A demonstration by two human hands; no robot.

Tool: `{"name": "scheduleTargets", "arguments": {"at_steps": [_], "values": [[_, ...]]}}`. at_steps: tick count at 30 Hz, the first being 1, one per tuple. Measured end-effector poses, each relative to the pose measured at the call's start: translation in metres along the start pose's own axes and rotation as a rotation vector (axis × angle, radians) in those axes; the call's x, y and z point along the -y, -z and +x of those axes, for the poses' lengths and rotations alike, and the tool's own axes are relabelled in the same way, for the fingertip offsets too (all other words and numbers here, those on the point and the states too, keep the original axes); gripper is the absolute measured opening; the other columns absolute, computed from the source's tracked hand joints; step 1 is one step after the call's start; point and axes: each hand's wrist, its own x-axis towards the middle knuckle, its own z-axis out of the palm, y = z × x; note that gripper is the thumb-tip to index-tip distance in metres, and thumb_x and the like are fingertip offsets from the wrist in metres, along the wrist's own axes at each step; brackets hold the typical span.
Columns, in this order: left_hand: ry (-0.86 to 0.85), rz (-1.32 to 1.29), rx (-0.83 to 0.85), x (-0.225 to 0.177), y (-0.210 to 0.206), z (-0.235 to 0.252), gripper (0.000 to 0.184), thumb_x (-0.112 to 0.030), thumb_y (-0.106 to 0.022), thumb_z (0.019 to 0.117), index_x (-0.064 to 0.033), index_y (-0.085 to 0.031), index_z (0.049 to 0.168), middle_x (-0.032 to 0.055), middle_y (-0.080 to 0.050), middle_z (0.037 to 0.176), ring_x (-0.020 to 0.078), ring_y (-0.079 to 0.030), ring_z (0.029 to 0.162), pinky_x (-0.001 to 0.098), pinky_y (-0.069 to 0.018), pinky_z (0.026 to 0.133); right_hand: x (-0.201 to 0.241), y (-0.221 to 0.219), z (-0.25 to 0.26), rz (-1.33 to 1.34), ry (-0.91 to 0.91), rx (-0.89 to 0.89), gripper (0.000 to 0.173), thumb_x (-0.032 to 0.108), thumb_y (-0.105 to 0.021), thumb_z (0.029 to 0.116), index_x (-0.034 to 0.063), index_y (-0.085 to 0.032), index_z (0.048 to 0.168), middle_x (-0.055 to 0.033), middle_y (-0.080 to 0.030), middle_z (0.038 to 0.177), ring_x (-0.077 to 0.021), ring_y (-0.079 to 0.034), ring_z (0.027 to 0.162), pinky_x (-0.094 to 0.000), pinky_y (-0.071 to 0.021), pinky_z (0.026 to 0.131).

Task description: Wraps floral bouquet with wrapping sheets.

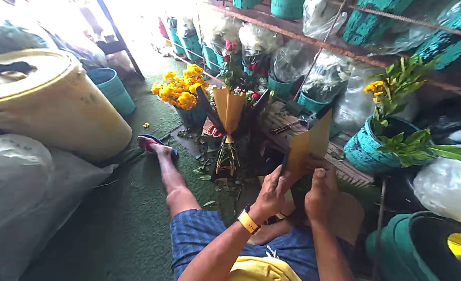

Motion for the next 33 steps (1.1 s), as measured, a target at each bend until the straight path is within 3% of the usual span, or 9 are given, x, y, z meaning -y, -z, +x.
{"name": "scheduleTargets", "arguments": {"at_steps": [4,10,14,18,24,26,29,31,33], "values": [[0.133,-0.068,0.057,-0.017,0.019,0.002,0.046,-0.028,-0.032,0.1119,0.0035,-0.066,0.117,0.0086,-0.071,0.105,0.0108,-0.068,0.101,0.0348,-0.0565,0.095,0.006,-0.003,0.005,-0.158,0.006,-0.103,0.042,0.031,-0.039,0.1099,-0.0050,-0.058,0.122,-0.0155,-0.061,0.128,-0.0190,-0.059,0.119,-0.0333,-0.0523,0.100],[0.024,0.004,0.022,-0.027,0.041,0.019,0.023,-0.014,-0.053,0.1060,-0.0033,-0.071,0.096,-0.0021,-0.064,0.075,0.0043,-0.059,0.067,0.0240,-0.0526,0.065,-0.002,0.034,0.040,-0.219,-0.016,-0.237,0.043,0.034,-0.048,0.1057,0.0000,-0.056,0.131,-0.0141,-0.059,0.137,-0.0213,-0.056,0.128,-0.0403,-0.0508,0.105],[-0.006,0.000,0.005,-0.035,0.057,0.036,0.018,-0.010,-0.061,0.1018,-0.0021,-0.074,0.093,0.0013,-0.068,0.077,0.0076,-0.062,0.069,0.0260,-0.0546,0.067,-0.005,0.041,0.056,-0.194,-0.115,-0.245,0.053,0.045,-0.058,0.1010,0.0102,-0.054,0.140,-0.0076,-0.057,0.141,-0.0199,-0.055,0.129,-0.0427,-0.0505,0.103],[-0.009,0.021,0.087,-0.054,0.073,0.051,0.039,-0.028,-0.043,0.1107,-0.0072,-0.071,0.094,-0.0010,-0.070,0.080,0.0076,-0.069,0.076,0.0287,-0.0603,0.073,0.013,0.032,0.076,-0.271,0.067,-0.092,0.072,0.057,-0.061,0.0958,0.0110,-0.048,0.150,-0.0109,-0.039,0.160,-0.0263,-0.035,0.149,-0.0528,-0.0376,0.117],[-0.196,0.314,0.021,-0.090,0.083,0.074,0.039,-0.032,-0.041,0.1113,-0.0107,-0.068,0.093,-0.0088,-0.065,0.079,-0.0015,-0.065,0.078,0.0212,-0.0565,0.074,0.095,0.009,0.116,-0.247,0.450,0.002,0.058,0.046,-0.061,0.0977,0.0034,-0.059,0.137,-0.0132,-0.053,0.149,-0.0285,-0.047,0.139,-0.0510,-0.0390,0.114],[-0.209,0.357,-0.055,-0.107,0.087,0.079,0.035,-0.030,-0.043,0.1106,-0.0134,-0.067,0.091,-0.0105,-0.064,0.077,-0.0022,-0.064,0.074,0.0195,-0.0565,0.069,0.099,0.009,0.122,-0.204,0.377,-0.011,0.070,0.046,-0.069,0.0937,0.0035,-0.050,0.145,-0.0138,-0.049,0.153,-0.0277,-0.045,0.142,-0.0487,-0.0424,0.114],[-0.209,0.376,-0.119,-0.136,0.103,0.091,0.034,-0.036,-0.043,0.1103,-0.0207,-0.068,0.092,-0.0140,-0.065,0.076,-0.0035,-0.064,0.071,0.0187,-0.0570,0.064,0.071,0.014,0.125,-0.063,-0.024,0.165,0.108,0.055,-0.078,0.0832,0.0223,-0.016,0.165,-0.0042,-0.031,0.166,-0.0210,-0.041,0.144,-0.0466,-0.0464,0.109],[-0.214,0.377,-0.135,-0.149,0.116,0.099,0.034,-0.040,-0.043,0.1099,-0.0233,-0.068,0.094,-0.0144,-0.065,0.077,-0.0033,-0.064,0.070,0.0195,-0.0575,0.062,0.039,0.009,0.135,0.193,-0.244,0.348,0.094,0.039,-0.082,0.0832,0.0253,-0.029,0.160,-0.0035,-0.055,0.145,-0.0192,-0.061,0.122,-0.0447,-0.0569,0.095],[-0.139,0.331,-0.106,-0.146,0.133,0.099,0.028,-0.044,-0.053,0.1055,-0.0216,-0.069,0.098,-0.0090,-0.069,0.082,0.0030,-0.067,0.072,0.0248,-0.0598,0.063,0.022,-0.004,0.144,0.445,-0.329,0.466,0.061,0.019,-0.083,0.0834,0.0092,-0.055,0.137,-0.0100,-0.071,0.115,-0.0202,-0.071,0.099,-0.0405,-0.0619,0.085]]}}
